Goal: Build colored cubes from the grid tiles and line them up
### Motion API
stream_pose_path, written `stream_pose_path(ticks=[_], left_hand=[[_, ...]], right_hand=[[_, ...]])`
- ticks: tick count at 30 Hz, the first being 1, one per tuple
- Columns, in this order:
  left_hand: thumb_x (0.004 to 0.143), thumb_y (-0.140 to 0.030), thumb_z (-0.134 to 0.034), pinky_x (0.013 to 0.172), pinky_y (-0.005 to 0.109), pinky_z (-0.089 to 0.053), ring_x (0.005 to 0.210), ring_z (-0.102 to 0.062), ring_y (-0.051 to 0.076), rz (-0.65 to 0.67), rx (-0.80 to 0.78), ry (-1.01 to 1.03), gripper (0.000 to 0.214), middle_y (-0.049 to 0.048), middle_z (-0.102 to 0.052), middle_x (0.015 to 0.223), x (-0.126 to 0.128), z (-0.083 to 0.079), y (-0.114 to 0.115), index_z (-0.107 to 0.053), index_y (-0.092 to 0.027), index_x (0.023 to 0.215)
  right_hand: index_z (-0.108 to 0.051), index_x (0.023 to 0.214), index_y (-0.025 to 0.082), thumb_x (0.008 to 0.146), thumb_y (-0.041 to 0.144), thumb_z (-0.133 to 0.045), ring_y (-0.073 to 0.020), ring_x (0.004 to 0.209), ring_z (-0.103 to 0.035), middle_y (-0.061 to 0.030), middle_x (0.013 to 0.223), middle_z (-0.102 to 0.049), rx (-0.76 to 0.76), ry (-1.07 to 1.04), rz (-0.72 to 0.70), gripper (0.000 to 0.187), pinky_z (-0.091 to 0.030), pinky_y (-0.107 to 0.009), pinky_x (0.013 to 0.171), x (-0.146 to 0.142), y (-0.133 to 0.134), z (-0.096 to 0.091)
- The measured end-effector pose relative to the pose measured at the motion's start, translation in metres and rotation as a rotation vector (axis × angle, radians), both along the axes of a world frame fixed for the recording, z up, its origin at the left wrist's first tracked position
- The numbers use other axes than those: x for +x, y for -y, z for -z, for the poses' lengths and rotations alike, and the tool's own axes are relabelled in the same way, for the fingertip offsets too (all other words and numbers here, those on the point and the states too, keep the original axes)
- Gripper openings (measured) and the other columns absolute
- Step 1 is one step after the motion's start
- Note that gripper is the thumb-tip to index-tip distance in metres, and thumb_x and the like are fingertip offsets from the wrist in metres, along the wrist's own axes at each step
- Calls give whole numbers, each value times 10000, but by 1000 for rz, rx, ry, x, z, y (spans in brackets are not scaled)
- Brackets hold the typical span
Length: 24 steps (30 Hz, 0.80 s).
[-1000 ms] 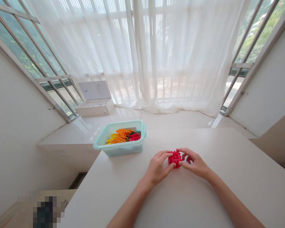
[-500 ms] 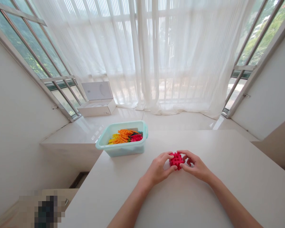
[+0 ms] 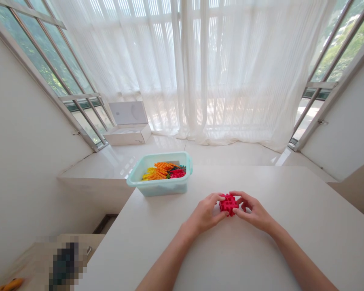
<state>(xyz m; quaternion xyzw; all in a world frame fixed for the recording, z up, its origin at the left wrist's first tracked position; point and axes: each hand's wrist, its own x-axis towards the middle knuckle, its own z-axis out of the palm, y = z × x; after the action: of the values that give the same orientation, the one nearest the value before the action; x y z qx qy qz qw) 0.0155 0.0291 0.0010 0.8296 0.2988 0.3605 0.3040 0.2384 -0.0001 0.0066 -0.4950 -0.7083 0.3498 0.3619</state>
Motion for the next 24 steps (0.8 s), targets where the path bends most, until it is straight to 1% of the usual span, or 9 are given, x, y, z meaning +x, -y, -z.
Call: stream_pose_path(ticks=[4, 7, 10, 13, 15, 18, 20, 24], left_hand=[[845, -315, -675, 929, 372, -528, 1121, -624, 228, -8, 30, -30, 323, 92, -635, 1237, 0, -1, 1, -553, -238, 1134], [852, -311, -664, 898, 355, -543, 1117, -624, 223, -6, 50, -53, 324, 83, -630, 1246, 0, -2, 2, -555, -249, 1150], [850, -303, -664, 908, 348, -542, 1133, -616, 219, -6, 73, -63, 327, 75, -624, 1261, 0, -4, 2, -554, -253, 1153], [843, -299, -667, 937, 356, -532, 1172, -601, 222, -6, 83, -63, 329, 80, -605, 1297, -1, -4, 3, -550, -251, 1146], [840, -302, -665, 944, 365, -529, 1194, -591, 228, -7, 81, -62, 331, 92, -591, 1319, -1, -4, 3, -546, -247, 1145], [832, -316, -673, 933, 374, -535, 1195, -593, 240, -7, 72, -49, 337, 101, -598, 1313, -2, -5, 3, -549, -245, 1137], [837, -318, -668, 931, 376, -533, 1181, -602, 239, -1, 56, -37, 316, 100, -612, 1295, -2, -7, 3, -555, -244, 1123], [858, -304, -640, 938, 375, -521, 1136, -623, 226, 13, 17, -20, 250, 95, -634, 1261, -2, -11, 3, -563, -238, 1087]], right_hand=[[-531, 1290, 255, 856, 253, -587, -194, 817, -643, -50, 963, -693, -14, -10, 1, 437, -531, -306, 657, 0, 0, 1], [-518, 1296, 257, 849, 235, -589, -190, 808, -642, -52, 996, -686, -13, -20, 1, 453, -533, -305, 660, 1, 0, 1], [-509, 1291, 260, 846, 221, -593, -183, 812, -638, -52, 1032, -680, -13, -26, -7, 454, -525, -297, 661, 1, 0, 1], [-501, 1293, 258, 855, 224, -591, -184, 818, -635, -49, 1007, -680, -20, -24, -20, 449, -521, -299, 668, 1, 1, 0], [-500, 1293, 252, 867, 253, -589, -190, 819, -637, -53, 988, -681, -22, -20, -30, 434, -521, -307, 670, 1, 1, -1], [-519, 1263, 244, 876, 298, -591, -196, 826, -639, -67, 1030, -681, -13, -18, -27, 397, -516, -314, 662, 0, 2, -2], [-536, 1239, 242, 869, 313, -603, -200, 828, -641, -73, 1052, -684, -9, -16, -19, 383, -513, -315, 651, 0, 2, -3], [-557, 1217, 243, 852, 326, -628, -193, 797, -636, -67, 1031, -697, -6, -11, -15, 382, -510, -311, 640, -1, 2, -3]])
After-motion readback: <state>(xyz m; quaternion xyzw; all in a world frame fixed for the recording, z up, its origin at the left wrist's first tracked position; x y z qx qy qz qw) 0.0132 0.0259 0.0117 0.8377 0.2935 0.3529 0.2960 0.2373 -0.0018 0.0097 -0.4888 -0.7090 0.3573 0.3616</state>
